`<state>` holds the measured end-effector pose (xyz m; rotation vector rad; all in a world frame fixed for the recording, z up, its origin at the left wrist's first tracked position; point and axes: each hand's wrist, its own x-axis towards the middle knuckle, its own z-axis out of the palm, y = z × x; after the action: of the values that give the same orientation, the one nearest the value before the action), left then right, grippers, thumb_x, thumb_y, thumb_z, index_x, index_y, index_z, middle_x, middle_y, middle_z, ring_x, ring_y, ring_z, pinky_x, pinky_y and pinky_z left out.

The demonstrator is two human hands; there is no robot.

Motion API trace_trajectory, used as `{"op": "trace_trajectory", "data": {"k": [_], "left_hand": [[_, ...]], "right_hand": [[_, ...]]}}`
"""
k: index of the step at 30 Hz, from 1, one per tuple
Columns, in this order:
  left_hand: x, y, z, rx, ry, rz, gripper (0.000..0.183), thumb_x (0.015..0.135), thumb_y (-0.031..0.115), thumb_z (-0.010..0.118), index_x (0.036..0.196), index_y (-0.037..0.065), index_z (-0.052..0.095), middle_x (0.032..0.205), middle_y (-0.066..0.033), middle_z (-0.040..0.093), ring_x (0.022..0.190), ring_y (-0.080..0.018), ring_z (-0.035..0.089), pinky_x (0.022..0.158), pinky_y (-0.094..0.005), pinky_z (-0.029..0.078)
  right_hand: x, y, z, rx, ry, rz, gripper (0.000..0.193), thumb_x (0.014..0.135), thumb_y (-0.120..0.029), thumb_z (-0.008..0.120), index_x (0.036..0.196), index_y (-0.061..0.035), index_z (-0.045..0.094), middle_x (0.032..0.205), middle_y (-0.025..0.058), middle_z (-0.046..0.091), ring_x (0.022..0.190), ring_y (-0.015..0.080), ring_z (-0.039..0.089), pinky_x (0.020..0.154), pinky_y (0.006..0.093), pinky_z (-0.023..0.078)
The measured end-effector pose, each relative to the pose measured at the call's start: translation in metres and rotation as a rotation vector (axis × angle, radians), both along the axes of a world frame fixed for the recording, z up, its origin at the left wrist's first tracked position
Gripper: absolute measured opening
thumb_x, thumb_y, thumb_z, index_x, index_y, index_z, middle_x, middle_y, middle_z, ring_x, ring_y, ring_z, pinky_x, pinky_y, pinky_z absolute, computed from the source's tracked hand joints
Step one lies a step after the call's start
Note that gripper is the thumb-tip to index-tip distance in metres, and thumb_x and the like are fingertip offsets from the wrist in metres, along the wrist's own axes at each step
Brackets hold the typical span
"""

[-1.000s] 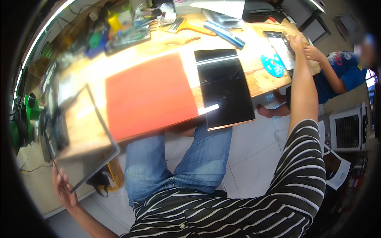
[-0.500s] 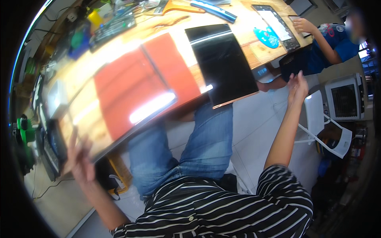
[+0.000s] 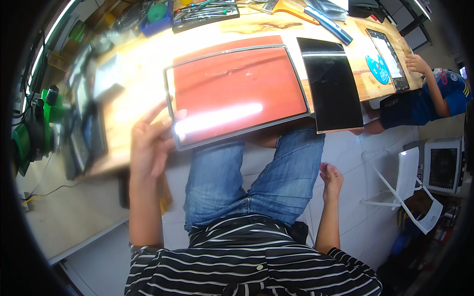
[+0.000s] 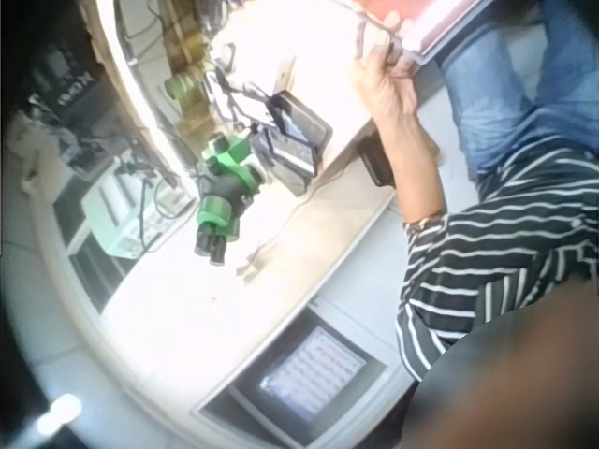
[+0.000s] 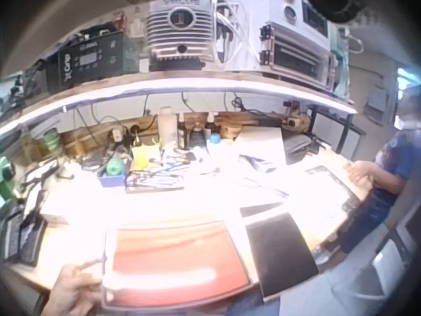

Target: The person cleans a tablet screen with a cloth, aligns and attaches a frame, places the screen assembly onto a red mat, and uses a laminating machine to press the assembly. The person handles the tablet, frame, and mat throughout.

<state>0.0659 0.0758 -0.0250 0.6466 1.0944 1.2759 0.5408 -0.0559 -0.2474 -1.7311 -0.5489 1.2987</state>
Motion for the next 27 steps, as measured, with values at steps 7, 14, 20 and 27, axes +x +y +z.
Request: {"op": "trace_trajectory", "data": {"k": [7,14,20,27], "left_hand": [[0.004,0.007,-0.005,-0.032,0.026,0.009,0.050,0.094,-0.002,0.054,0.142,-0.007,0.040,0.109,-0.0254,0.069,0.093,-0.0290,0.073,0.073,-0.0358,0.066],[0.006,0.007,-0.001,-0.059,0.136,0.012,0.052,0.094,0.001,0.059,0.141,-0.008,0.041,0.111,-0.0252,0.068,0.093,-0.0272,0.073,0.072,-0.0316,0.065],[0.001,0.009,-0.001,-0.011,0.444,0.018,0.048,0.096,0.011,0.055,0.139,-0.009,0.045,0.104,-0.0250,0.070,0.079,-0.0220,0.074,0.060,-0.0253,0.062],[-0.013,0.016,-0.001,0.070,0.616,0.051,0.047,0.096,0.014,0.055,0.140,-0.004,0.047,0.100,-0.0231,0.072,0.068,-0.0142,0.071,0.050,-0.0205,0.057]], "right_hand": [[-0.008,0.072,0.089,0.676,0.787,-0.090,0.060,0.104,-0.039,0.044,0.148,0.0000,0.035,0.150,0.0196,0.042,0.139,0.0314,0.041,0.107,0.0533,0.041],[0.004,0.106,0.104,0.804,0.953,0.077,0.057,0.106,-0.038,0.038,0.149,0.0000,0.034,0.146,0.0195,0.048,0.139,0.0310,0.042,0.106,0.0579,0.042],[0.002,0.110,0.110,0.763,0.858,0.004,0.053,0.107,-0.034,0.038,0.146,0.0022,0.037,0.144,0.0201,0.050,0.135,0.0313,0.047,0.103,0.0579,0.047],[-0.001,0.114,0.112,0.799,0.852,0.045,0.049,0.107,-0.027,0.039,0.143,0.0065,0.039,0.137,0.0228,0.055,0.130,0.0348,0.053,0.100,0.0582,0.050]]}}
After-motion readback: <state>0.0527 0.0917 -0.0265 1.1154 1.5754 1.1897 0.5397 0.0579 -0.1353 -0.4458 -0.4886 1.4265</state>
